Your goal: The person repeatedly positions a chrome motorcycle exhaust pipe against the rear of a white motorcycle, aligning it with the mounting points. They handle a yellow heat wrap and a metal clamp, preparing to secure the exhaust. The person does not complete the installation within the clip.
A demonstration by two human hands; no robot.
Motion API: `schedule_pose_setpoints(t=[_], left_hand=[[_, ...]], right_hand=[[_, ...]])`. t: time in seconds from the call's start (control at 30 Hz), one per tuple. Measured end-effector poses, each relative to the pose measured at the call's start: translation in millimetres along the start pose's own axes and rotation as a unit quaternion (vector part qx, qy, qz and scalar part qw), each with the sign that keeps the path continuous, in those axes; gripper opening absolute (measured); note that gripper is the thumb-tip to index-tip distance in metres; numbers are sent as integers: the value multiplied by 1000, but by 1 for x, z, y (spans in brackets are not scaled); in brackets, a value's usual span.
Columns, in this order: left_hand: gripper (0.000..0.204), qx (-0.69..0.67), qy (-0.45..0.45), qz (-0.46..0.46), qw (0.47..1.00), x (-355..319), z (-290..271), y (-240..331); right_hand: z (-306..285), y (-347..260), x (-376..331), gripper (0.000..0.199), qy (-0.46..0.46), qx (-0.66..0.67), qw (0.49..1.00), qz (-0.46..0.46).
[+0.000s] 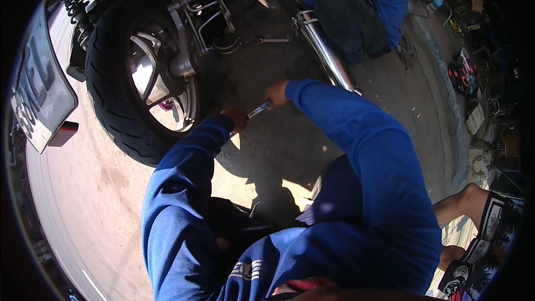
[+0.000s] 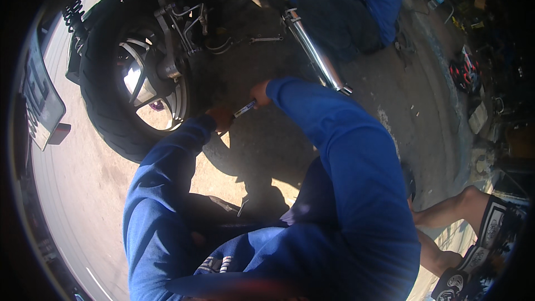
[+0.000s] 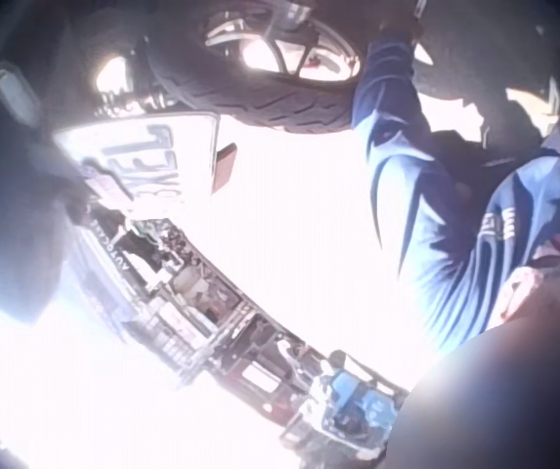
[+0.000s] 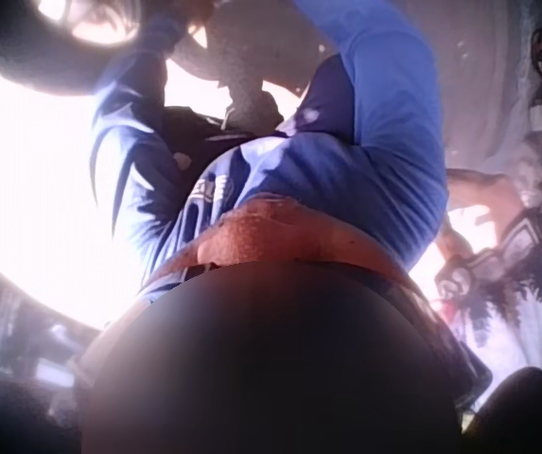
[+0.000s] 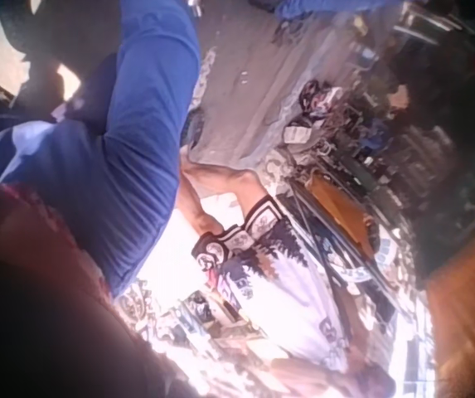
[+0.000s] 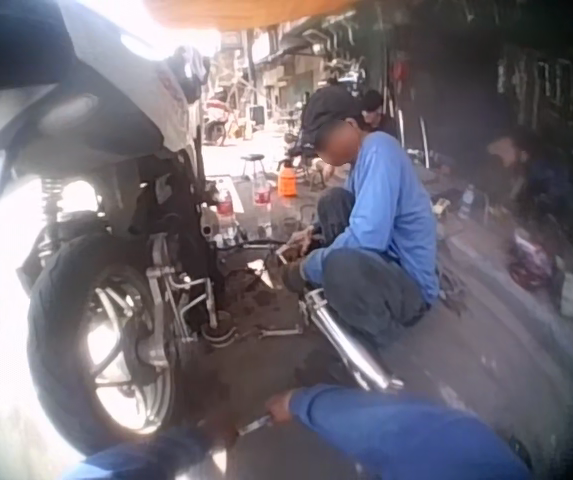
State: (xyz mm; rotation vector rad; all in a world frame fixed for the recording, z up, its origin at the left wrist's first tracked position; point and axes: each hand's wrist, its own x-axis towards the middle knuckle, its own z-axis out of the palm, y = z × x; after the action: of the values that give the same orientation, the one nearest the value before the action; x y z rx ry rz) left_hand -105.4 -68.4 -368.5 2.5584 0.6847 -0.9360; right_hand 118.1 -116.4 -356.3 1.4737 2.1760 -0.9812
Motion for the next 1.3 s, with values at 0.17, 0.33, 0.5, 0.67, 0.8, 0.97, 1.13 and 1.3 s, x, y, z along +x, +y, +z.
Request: schedule_pose_setpoints(t=[0.17, 0.33, 0.5, 0.67, 0.8, 0.97, 1.13, 1.3], left_hand=[[34, 19, -4, 5, 1000, -1, -2, -1], [33, -6, -15, -9, 1000, -3, -3, 2], [33, 0, -5, 0, 1000, -1, 0, 0], [31, 19, 4, 22, 1000, 4, 5, -5], [32, 2, -15, 18, 1000, 5, 6, -8], [32, 8, -11, 14, 1000, 4, 7, -8], [34, 21, -24, 16, 999, 3, 4, -6], [38, 33, -45, 74, 996, -3, -3, -3]], right_hand=[[1, 0, 2, 43, 12, 5, 1000, -1], [5, 4, 4, 43, 18, 14, 1000, -5], [8, 7, 9, 45, 5, 6, 1000, -3], [7, 6, 11, 45, -1, 11, 1000, -2], [7, 4, 11, 45, 7, 9, 1000, 5], [7, 3, 12, 45, 12, -12, 1000, -1], [6, 1, 7, 45, 14, -50, 999, -9], [3, -6, 1, 42, -36, -57, 998, -15]])
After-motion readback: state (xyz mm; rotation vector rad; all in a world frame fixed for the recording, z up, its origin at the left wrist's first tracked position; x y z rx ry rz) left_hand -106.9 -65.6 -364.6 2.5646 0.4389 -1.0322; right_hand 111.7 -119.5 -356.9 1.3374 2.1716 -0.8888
